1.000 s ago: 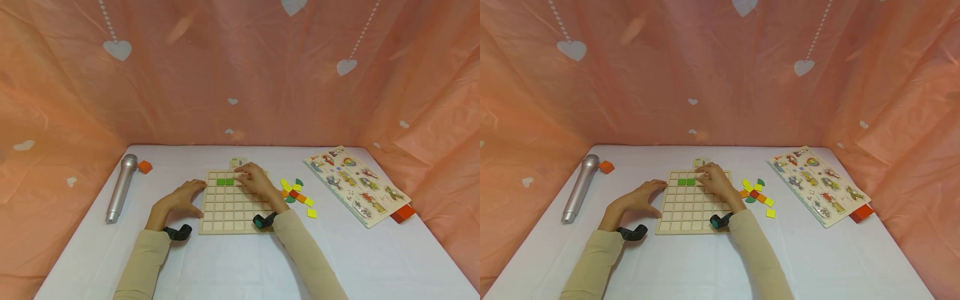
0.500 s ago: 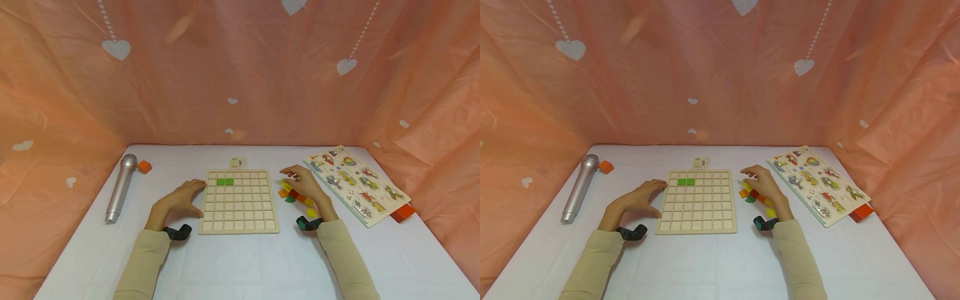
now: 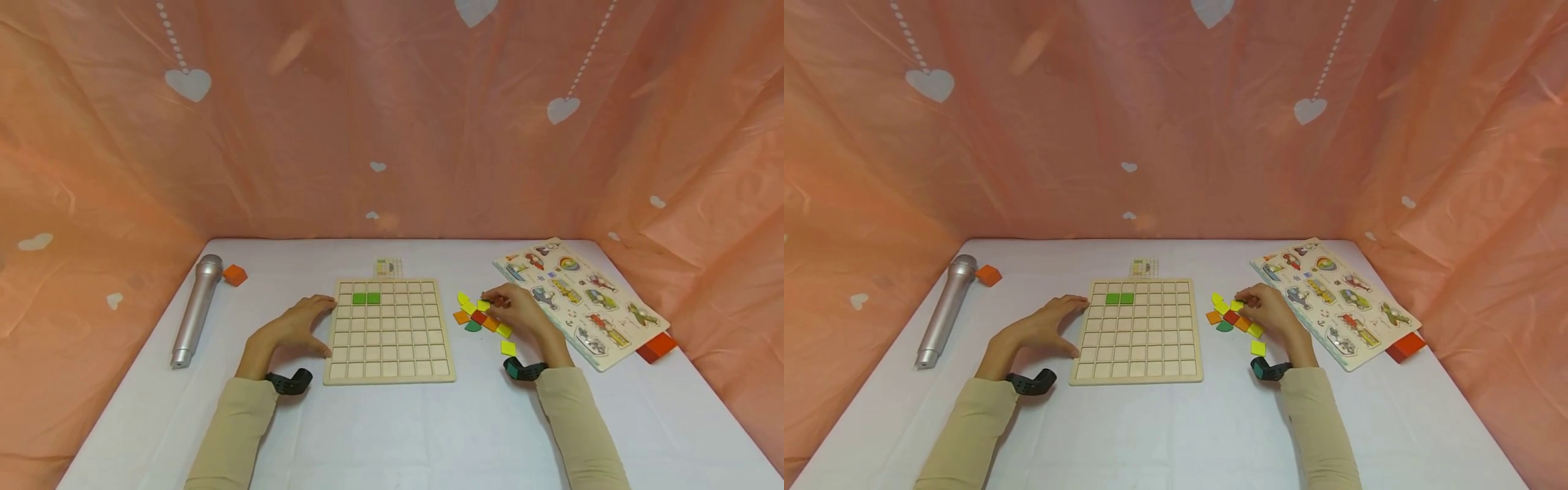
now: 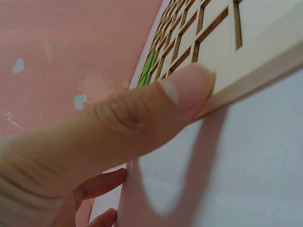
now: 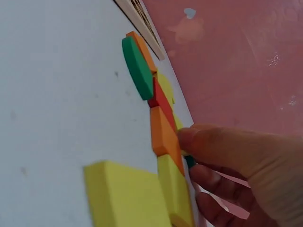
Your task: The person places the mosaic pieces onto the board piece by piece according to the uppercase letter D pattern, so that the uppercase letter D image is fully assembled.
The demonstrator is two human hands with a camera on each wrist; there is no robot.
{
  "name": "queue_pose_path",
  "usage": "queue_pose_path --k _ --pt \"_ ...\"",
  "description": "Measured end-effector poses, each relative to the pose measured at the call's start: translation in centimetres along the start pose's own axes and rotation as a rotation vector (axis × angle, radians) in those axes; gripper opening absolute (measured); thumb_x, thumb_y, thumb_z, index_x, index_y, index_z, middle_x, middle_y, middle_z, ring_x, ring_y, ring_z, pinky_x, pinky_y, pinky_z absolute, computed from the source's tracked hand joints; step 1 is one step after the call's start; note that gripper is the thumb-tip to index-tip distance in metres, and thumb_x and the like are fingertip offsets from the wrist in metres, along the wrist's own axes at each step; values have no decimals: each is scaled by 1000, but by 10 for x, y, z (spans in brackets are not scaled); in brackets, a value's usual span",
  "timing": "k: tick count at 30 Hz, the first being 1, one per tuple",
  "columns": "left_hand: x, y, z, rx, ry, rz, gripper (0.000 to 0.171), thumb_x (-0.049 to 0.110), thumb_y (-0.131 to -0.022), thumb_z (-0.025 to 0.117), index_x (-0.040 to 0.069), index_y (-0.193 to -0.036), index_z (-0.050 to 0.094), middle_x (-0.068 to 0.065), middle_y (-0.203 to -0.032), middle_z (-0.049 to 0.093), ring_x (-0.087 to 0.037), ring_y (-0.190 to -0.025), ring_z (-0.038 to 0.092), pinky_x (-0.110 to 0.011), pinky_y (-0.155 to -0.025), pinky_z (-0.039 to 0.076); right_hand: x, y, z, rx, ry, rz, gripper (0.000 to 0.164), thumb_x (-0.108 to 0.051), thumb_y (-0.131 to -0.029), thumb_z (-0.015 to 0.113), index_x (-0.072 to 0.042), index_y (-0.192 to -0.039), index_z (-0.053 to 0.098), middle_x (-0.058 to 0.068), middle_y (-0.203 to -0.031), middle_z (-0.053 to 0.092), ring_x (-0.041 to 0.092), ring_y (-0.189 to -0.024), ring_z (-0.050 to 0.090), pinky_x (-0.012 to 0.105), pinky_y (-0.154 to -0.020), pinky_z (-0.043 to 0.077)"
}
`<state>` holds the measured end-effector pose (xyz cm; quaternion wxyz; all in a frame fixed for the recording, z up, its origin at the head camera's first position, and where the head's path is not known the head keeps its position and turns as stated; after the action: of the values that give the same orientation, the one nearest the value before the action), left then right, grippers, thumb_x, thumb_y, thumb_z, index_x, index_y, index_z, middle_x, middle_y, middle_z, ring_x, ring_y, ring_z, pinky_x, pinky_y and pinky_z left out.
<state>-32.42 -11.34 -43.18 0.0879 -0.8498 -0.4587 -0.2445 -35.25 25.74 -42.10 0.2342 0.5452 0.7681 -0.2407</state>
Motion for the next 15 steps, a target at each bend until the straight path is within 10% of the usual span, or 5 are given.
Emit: queue_pose_path --k 15 --pt "0 -1 -1 6 -1 7 96 34 -60 87 -3 -136 41 -21 -141 37 -40 -129 33 -53 -107 29 -3 -2 6 -3 16 -33 22 -8 -82 70 -2 -103 70 10 -93 55 20 -79 45 25 -65 41"
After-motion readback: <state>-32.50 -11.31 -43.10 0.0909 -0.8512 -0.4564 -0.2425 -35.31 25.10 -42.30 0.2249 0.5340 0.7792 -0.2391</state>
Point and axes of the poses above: each hand's wrist, its own y-axis away from the middle knuckle, its own z-axis out of the palm, x = y × z, the point moved 10 cm from there along -y, towards the middle knuckle
